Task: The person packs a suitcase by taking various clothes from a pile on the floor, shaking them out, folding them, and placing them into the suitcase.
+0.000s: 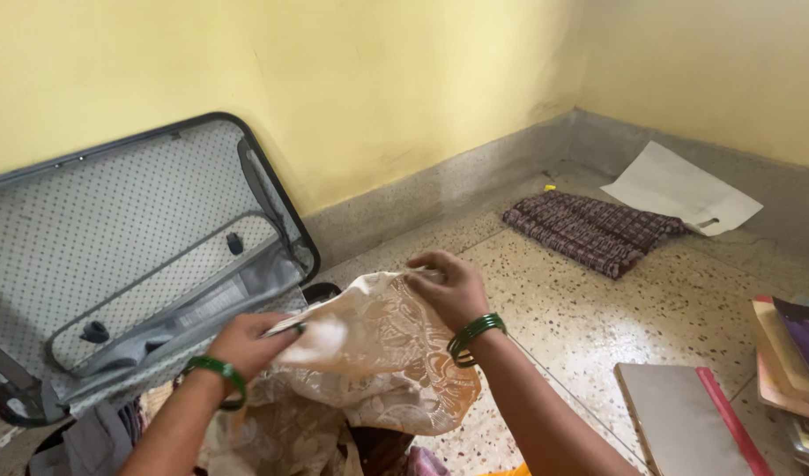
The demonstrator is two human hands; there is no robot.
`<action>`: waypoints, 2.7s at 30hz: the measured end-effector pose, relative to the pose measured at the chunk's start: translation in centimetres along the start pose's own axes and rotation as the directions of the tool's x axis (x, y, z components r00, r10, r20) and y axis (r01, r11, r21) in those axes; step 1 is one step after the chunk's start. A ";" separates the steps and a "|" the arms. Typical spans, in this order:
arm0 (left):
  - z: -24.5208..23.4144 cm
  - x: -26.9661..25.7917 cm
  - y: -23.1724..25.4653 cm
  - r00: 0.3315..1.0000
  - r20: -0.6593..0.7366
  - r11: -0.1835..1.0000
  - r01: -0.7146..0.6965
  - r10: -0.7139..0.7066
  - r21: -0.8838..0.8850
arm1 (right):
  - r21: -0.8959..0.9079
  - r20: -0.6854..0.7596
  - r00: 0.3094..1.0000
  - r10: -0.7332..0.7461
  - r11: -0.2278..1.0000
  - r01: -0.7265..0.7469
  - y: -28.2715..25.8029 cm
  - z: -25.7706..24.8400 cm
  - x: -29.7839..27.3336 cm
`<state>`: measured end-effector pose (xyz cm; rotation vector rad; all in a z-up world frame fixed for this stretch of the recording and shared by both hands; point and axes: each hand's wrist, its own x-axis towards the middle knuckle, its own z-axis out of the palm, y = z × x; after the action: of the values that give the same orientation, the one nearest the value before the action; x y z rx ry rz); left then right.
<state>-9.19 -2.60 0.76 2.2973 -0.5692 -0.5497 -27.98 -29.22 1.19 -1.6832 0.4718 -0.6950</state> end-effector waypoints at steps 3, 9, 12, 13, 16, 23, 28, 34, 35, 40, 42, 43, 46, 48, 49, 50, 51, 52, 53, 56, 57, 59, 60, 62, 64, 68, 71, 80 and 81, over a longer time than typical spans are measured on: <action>2.2 -1.4 3.6 0.984 0.112 0.975 -0.157 0.140 0.158 | -0.055 0.185 0.979 -0.083 0.994 0.095 -1.3 2.1 -1.7; 4.2 -3.1 5.9 0.876 0.187 0.889 -0.457 0.445 0.024 | -0.171 0.481 0.831 -0.280 0.900 0.402 -3.2 3.7 -4.7; 3.8 -2.9 6.1 0.869 0.156 0.876 -0.481 0.470 0.041 | -0.354 0.484 0.869 -0.097 0.887 0.296 -3.1 3.8 -4.7; 3.5 -2.8 6.1 0.882 0.148 0.888 -0.458 0.447 0.046 | -0.458 0.462 0.887 -0.005 0.855 0.244 -2.9 3.8 -4.6; 2.9 -2.6 6.0 0.913 0.134 0.921 -0.389 0.385 0.002 | -0.445 0.408 0.912 -0.037 0.865 0.234 -1.8 3.8 -4.2; 2.0 -1.4 3.3 0.917 0.118 0.922 -0.370 0.382 -0.110 | -0.064 0.098 0.995 0.035 0.998 -0.029 1.7 3.2 -0.9; -0.2 -1.0 1.2 0.963 0.004 0.961 -0.267 0.268 -0.066 | 0.092 -0.109 0.993 0.041 0.995 -0.031 2.5 0.3 1.6; -2.6 -0.4 0.5 0.923 -0.384 0.798 0.218 0.018 0.562 | -0.105 -0.026 0.998 -0.059 0.993 0.056 0.3 2.1 2.1; -3.9 -0.4 0.0 0.864 -0.482 0.787 0.195 0.144 0.585 | -0.084 -0.021 0.995 -0.097 0.992 0.095 -0.5 2.7 2.6; -8.2 -1.4 -2.1 0.707 -0.706 0.962 0.163 0.040 0.218 | -0.010 -0.083 0.965 -0.247 0.969 0.247 -6.6 4.1 6.5; -9.4 -1.5 -2.2 0.682 -0.721 0.991 0.044 -0.121 -0.125 | 0.024 -0.073 0.966 -0.250 0.967 0.252 -9.0 4.5 7.8; -10.0 -1.4 -2.1 0.703 -0.702 0.963 -0.095 -0.115 -0.253 | 0.041 -0.069 0.966 -0.248 0.967 0.251 -10.0 4.8 8.3; -11.6 -1.4 -1.3 0.753 -0.658 0.780 -0.409 -0.005 -0.474 | -0.023 -0.018 0.975 -0.220 0.975 0.219 -12.6 6.6 9.3; -11.9 -2.0 0.3 0.750 -0.643 0.717 -0.533 0.155 -0.449 | -0.165 0.086 0.964 -0.251 0.951 0.262 -13.6 7.6 9.1; -11.6 -2.6 1.4 0.772 -0.625 0.748 -0.480 0.113 -0.458 | -0.195 0.166 0.946 -0.279 0.931 0.309 -13.9 8.5 8.9; -11.2 -3.2 2.9 0.792 -0.606 0.777 -0.424 0.069 -0.466 | -0.221 0.246 0.921 -0.302 0.908 0.357 -14.2 9.4 8.5; -10.8 -3.9 4.5 0.808 -0.588 0.802 -0.366 0.023 -0.472 | -0.198 0.369 0.833 -0.413 0.841 0.504 -14.3 10.4 7.9; -10.3 -4.7 6.0 0.822 -0.569 0.868 -0.304 0.030 -0.392 | -0.155 0.484 0.716 -0.502 0.756 0.635 -14.3 11.2 7.1; -9.5 -5.4 7.4 0.835 -0.549 0.922 -0.238 0.034 -0.304 | -0.186 0.549 0.692 -0.468 0.739 0.647 -14.3 12.1 6.2; -7.4 -6.5 9.8 0.810 -0.522 0.951 -0.308 0.268 0.011 | -0.272 0.651 0.647 -0.396 0.674 0.686 -14.3 13.5 4.0; -7.1 -6.7 10.0 0.763 -0.521 0.917 -0.384 0.383 0.111 | -0.303 0.634 0.658 -0.407 0.652 0.695 -14.1 13.3 3.6; -6.8 -6.8 9.9 0.713 -0.524 0.885 -0.378 0.466 0.272 | -0.397 0.610 0.690 -0.390 0.603 0.692 -14.0 13.0 3.3; -6.8 -6.7 9.6 0.716 -0.542 0.895 -0.300 0.441 0.331 | -0.458 0.600 0.712 -0.364 0.574 0.679 -13.9 12.9 3.3; -6.9 -6.2 8.8 0.671 -0.585 0.882 -0.255 0.457 0.396 | -0.526 0.586 0.732 -0.347 0.524 0.670 -14.1 12.7 3.6; -6.9 -5.6 7.5 0.572 -0.628 0.849 -0.324 0.528 0.418 | -0.546 0.583 0.727 -0.363 0.488 0.681 -14.4 12.5 3.9; -7.2 -3.5 4.3 0.520 -0.717 0.876 -0.156 0.465 0.456 | -0.543 0.505 0.749 -0.428 0.517 0.662 -15.6 11.8 3.2; -8.3 -2.5 1.7 0.577 -0.771 0.949 -0.029 0.272 0.313 | -0.546 0.428 0.827 -0.366 0.624 0.559 -16.8 11.3 3.5; -13.0 -4.3 -8.5 0.362 -0.910 0.878 0.346 0.202 0.332 | -0.314 0.077 0.882 -0.465 0.828 0.464 -15.8 5.7 10.7; -13.3 -3.9 -9.6 0.425 -0.893 0.916 0.282 0.148 0.286 | -0.297 0.060 0.897 -0.437 0.851 0.434 -15.4 5.1 11.1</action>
<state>-3.02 12.85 3.71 2.5461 -0.0004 0.9139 -17.24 -29.22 17.71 -2.1118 0.2026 -1.0000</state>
